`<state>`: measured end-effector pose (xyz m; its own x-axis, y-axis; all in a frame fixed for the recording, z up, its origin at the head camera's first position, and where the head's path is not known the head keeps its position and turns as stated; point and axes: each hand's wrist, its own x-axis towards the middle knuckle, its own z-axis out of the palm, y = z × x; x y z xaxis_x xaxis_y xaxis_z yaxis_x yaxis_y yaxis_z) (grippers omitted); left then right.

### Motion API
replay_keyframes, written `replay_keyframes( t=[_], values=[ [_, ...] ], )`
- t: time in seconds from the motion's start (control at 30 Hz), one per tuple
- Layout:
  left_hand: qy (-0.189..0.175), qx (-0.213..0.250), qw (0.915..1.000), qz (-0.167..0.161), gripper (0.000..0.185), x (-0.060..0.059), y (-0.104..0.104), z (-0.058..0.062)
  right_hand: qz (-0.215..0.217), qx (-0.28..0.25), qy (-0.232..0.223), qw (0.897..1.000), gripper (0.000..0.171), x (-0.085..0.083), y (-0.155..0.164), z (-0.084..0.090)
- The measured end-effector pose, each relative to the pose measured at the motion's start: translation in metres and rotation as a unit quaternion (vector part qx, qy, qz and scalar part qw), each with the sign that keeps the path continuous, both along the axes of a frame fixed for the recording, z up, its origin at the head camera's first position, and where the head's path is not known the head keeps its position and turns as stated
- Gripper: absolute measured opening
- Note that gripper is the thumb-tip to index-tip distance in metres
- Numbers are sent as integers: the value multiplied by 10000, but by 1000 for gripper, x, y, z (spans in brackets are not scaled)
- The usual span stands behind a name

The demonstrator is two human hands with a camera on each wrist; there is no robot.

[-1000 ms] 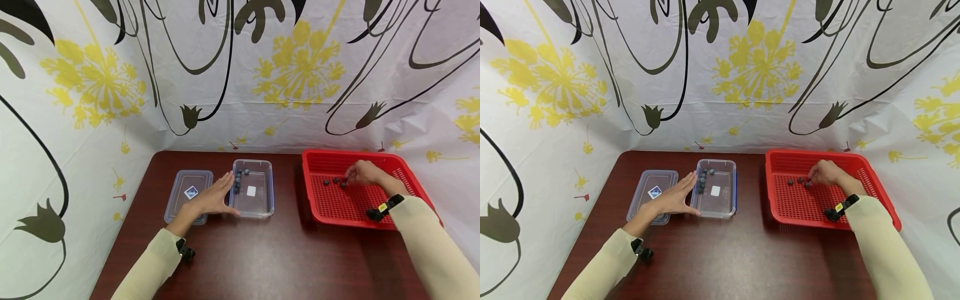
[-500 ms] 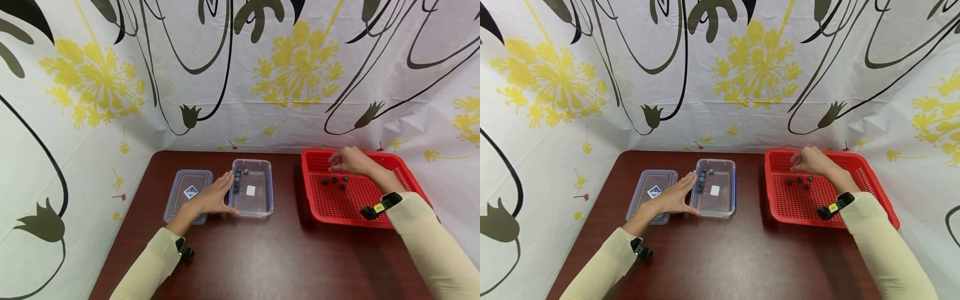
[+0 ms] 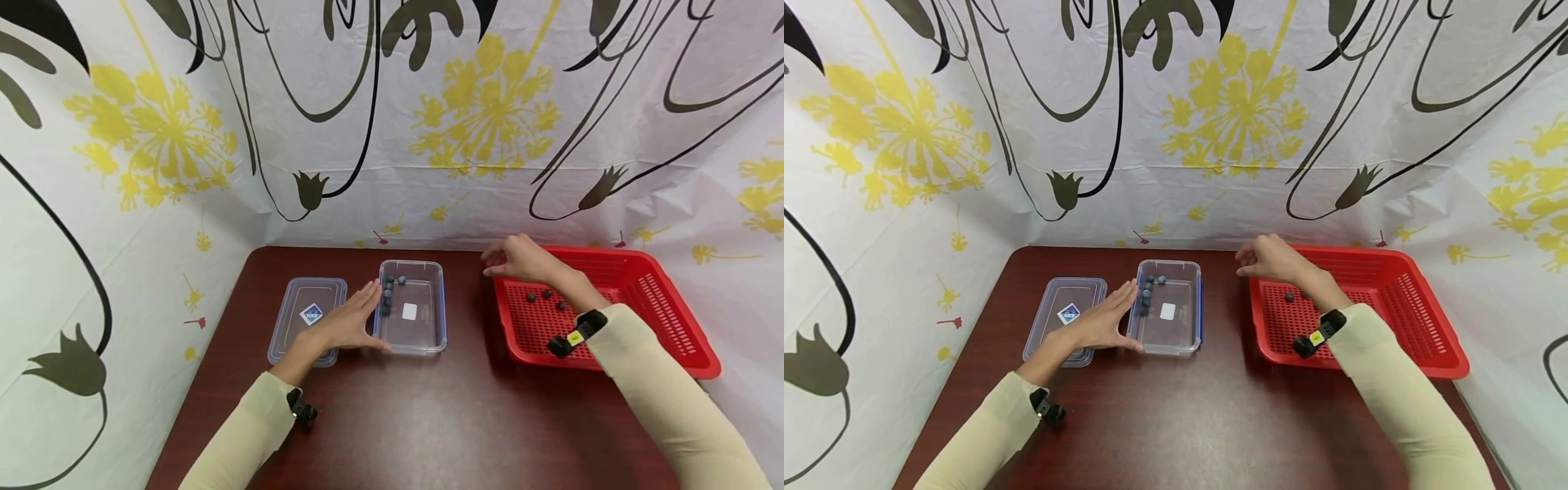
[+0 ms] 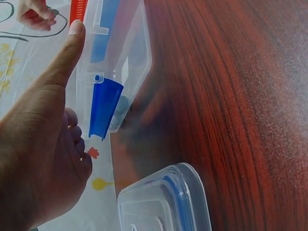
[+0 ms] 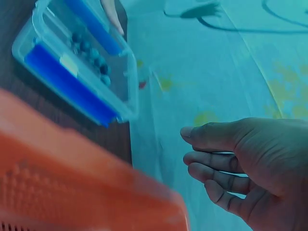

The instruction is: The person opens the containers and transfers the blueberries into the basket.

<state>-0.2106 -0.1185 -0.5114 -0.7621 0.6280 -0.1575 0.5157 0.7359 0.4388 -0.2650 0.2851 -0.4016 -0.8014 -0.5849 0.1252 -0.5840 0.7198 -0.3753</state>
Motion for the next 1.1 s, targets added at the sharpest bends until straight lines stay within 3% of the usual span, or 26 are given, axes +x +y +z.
replay_keyframes(
  t=[0.4, 0.7, 0.93, 1.1],
  values=[
    [61, -45, 9999, -67, 136, 0, 0, 1, 584, -335, -467, 9966, 23, -10, -77, -33],
    [-23, -45, 10000, -55, 136, -1, 1, 3, 777, -410, -906, 9920, 24, -12, -124, -59],
    [24, -108, 9999, -19, 136, -1, 0, 2, 849, -332, -1264, 9878, 26, -7, -147, -86],
    [-39, -86, 10000, 10, 135, 0, 0, 2, 861, -583, -1127, 9882, 22, -7, -156, -105]
  ],
)
